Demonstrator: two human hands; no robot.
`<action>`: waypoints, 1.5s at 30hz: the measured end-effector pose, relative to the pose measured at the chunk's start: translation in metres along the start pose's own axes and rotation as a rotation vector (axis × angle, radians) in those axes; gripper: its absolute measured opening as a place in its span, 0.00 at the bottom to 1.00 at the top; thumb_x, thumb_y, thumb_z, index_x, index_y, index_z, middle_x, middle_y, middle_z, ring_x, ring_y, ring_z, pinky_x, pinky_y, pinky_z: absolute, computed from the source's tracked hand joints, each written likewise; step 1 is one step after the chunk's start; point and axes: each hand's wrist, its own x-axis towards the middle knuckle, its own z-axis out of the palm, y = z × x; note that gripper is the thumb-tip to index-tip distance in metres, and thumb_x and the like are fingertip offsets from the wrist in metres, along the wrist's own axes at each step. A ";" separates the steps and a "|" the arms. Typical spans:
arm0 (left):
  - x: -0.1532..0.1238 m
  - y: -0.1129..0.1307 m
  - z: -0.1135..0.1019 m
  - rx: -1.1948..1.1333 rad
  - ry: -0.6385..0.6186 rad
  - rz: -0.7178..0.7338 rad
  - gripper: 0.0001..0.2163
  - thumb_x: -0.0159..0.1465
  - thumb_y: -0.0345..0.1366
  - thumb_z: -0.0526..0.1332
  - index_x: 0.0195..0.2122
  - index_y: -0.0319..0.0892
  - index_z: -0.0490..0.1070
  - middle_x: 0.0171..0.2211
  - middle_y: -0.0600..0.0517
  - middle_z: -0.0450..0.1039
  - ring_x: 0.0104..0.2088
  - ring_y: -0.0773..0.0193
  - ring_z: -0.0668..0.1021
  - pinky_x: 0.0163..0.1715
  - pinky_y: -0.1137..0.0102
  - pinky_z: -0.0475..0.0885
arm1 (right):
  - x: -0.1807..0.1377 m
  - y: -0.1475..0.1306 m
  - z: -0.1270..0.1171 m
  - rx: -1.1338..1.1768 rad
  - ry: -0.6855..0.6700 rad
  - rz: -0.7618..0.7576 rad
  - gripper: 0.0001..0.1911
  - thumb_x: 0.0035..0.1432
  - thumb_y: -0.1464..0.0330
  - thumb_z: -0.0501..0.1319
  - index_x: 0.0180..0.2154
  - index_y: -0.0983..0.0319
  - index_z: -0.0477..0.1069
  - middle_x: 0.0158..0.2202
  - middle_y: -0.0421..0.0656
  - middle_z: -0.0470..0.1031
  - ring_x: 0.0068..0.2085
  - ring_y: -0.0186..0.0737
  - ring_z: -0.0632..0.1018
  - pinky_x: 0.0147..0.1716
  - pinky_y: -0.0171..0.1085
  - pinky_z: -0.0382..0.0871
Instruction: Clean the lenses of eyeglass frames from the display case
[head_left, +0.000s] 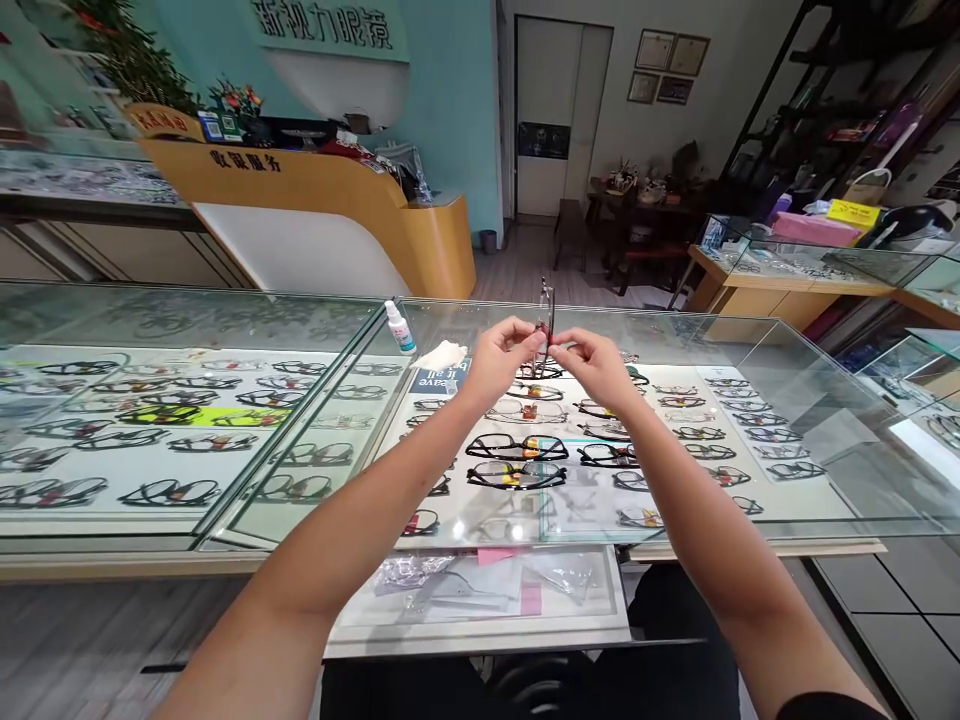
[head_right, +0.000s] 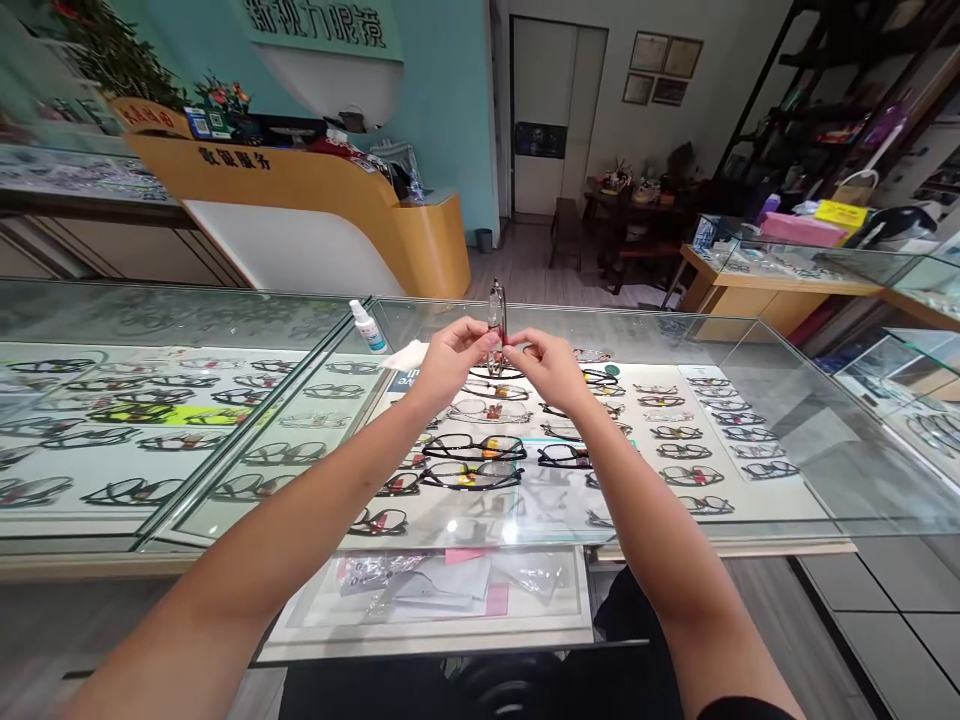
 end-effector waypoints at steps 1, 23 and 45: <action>-0.002 0.000 0.001 -0.001 -0.012 -0.003 0.27 0.55 0.62 0.82 0.34 0.43 0.79 0.34 0.53 0.78 0.33 0.67 0.77 0.36 0.71 0.76 | -0.003 0.001 0.000 -0.006 0.003 -0.004 0.29 0.63 0.38 0.69 0.40 0.58 0.79 0.20 0.30 0.54 0.25 0.35 0.54 0.30 0.39 0.47; -0.004 -0.005 -0.008 0.171 0.008 -0.079 0.20 0.60 0.55 0.78 0.38 0.44 0.81 0.36 0.51 0.80 0.36 0.62 0.80 0.39 0.66 0.80 | -0.014 0.009 -0.021 -0.281 0.562 -0.044 0.14 0.75 0.54 0.62 0.43 0.57 0.79 0.28 0.39 0.82 0.26 0.39 0.75 0.34 0.42 0.67; -0.016 -0.003 0.004 0.092 -0.066 -0.135 0.22 0.56 0.55 0.82 0.37 0.43 0.81 0.38 0.50 0.80 0.40 0.61 0.82 0.42 0.63 0.86 | -0.012 0.024 -0.005 -0.601 0.403 -0.185 0.41 0.71 0.44 0.66 0.72 0.60 0.61 0.67 0.63 0.71 0.61 0.63 0.78 0.64 0.63 0.77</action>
